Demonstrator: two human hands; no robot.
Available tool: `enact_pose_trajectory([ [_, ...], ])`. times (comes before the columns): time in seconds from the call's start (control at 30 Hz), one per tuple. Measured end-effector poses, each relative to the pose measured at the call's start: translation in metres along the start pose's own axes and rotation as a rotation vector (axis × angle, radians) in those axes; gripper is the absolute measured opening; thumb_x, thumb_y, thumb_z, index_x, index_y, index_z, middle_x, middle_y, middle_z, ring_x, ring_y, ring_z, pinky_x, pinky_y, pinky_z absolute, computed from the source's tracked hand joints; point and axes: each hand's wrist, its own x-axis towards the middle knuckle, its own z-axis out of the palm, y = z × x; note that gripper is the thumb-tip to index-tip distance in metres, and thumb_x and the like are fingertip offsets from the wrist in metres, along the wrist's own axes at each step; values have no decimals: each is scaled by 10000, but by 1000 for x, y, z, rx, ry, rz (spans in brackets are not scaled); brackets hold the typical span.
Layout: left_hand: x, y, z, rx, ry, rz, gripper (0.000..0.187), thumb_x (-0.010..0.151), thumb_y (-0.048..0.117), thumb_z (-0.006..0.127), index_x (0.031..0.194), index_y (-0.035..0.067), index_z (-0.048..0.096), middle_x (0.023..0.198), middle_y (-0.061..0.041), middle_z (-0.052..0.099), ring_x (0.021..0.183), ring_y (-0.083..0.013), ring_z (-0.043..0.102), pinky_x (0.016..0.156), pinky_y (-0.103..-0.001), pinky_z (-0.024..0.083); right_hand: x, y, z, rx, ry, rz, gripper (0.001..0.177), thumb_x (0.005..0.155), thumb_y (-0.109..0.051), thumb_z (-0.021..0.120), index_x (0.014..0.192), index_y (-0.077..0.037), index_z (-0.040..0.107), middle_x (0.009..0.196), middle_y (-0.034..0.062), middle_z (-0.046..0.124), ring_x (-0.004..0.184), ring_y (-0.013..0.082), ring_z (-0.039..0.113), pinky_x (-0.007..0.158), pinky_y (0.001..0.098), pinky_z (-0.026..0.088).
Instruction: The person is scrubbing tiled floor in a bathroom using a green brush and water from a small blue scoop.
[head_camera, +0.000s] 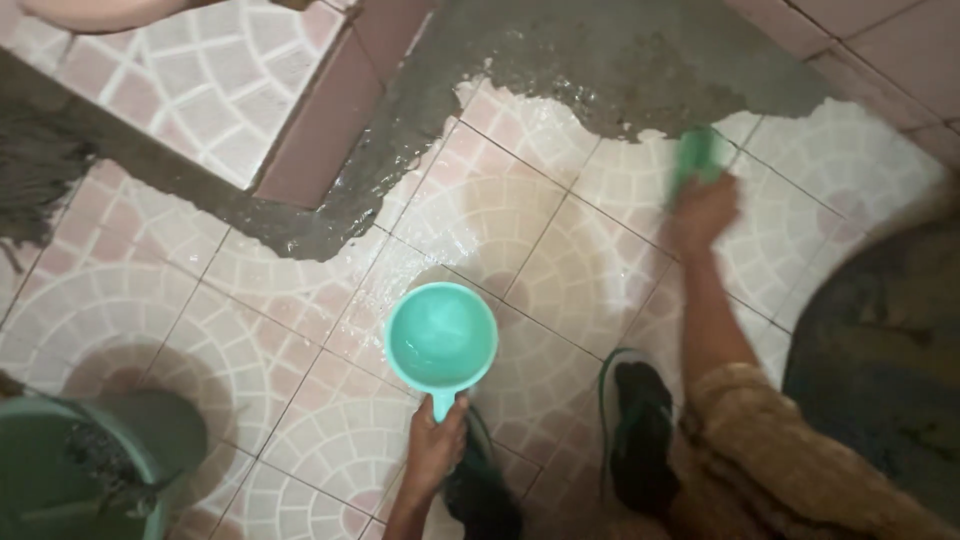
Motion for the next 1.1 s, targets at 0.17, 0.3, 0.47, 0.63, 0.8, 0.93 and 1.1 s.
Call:
enact_pose_trajectory([
  [0.17, -2, -16, -8, -19, 20, 42, 160, 961, 210, 674, 1055, 103, 602, 518, 68, 384, 377, -50, 331, 341, -255, 238, -105, -124, 34, 166, -255, -326, 289, 1021, -334, 670, 1167, -85, 695, 1103, 169, 691, 1057, 373, 626, 907, 529, 448],
  [0.3, -18, -31, -18, -51, 131, -32, 159, 952, 206, 676, 973, 84, 575, 498, 47, 380, 352, -77, 330, 324, -274, 245, -197, -228, 46, 384, -326, -584, 430, 846, -251, 726, 1228, -60, 671, 1150, 152, 699, 1036, 353, 632, 917, 510, 447],
  [0.47, -10, -87, -38, -30, 205, 0, 146, 929, 162, 695, 961, 76, 580, 485, 13, 423, 350, -102, 379, 321, -286, 268, -250, -293, 3, 531, -580, -957, 428, 785, -196, 767, 1196, -96, 704, 1108, 152, 687, 1049, 354, 623, 907, 543, 402],
  [0.63, -20, -88, -39, -81, 222, -42, 141, 937, 123, 680, 1018, 59, 583, 479, 17, 390, 345, -92, 346, 320, -287, 232, -145, -109, 109, -345, -570, -352, 250, 1120, -69, 470, 1309, -29, 627, 1237, 169, 649, 1149, 328, 610, 996, 486, 462],
  [0.8, 1, -100, -44, -160, 145, 63, 159, 925, 92, 671, 1071, 63, 613, 499, 40, 403, 361, -67, 339, 333, -268, 214, -40, 37, -65, -148, 165, 20, 385, 931, -269, 709, 1211, -8, 674, 1114, 212, 680, 1002, 412, 632, 843, 600, 448],
  [0.93, 15, -103, -42, -155, 152, 129, 149, 918, 70, 676, 1054, 56, 616, 545, 46, 441, 410, -58, 376, 361, -264, 253, -55, 71, -22, -95, 186, 137, 453, 995, -314, 694, 1260, 46, 618, 1114, 241, 664, 991, 416, 639, 829, 578, 454],
  [1.1, 11, -83, -28, -111, 106, 168, 127, 958, 123, 682, 1007, 52, 588, 561, 48, 446, 420, -58, 386, 368, -260, 265, -125, -103, 40, 181, -30, -217, 453, 922, -302, 716, 1249, -1, 628, 1152, 210, 669, 1058, 402, 613, 928, 535, 449],
])
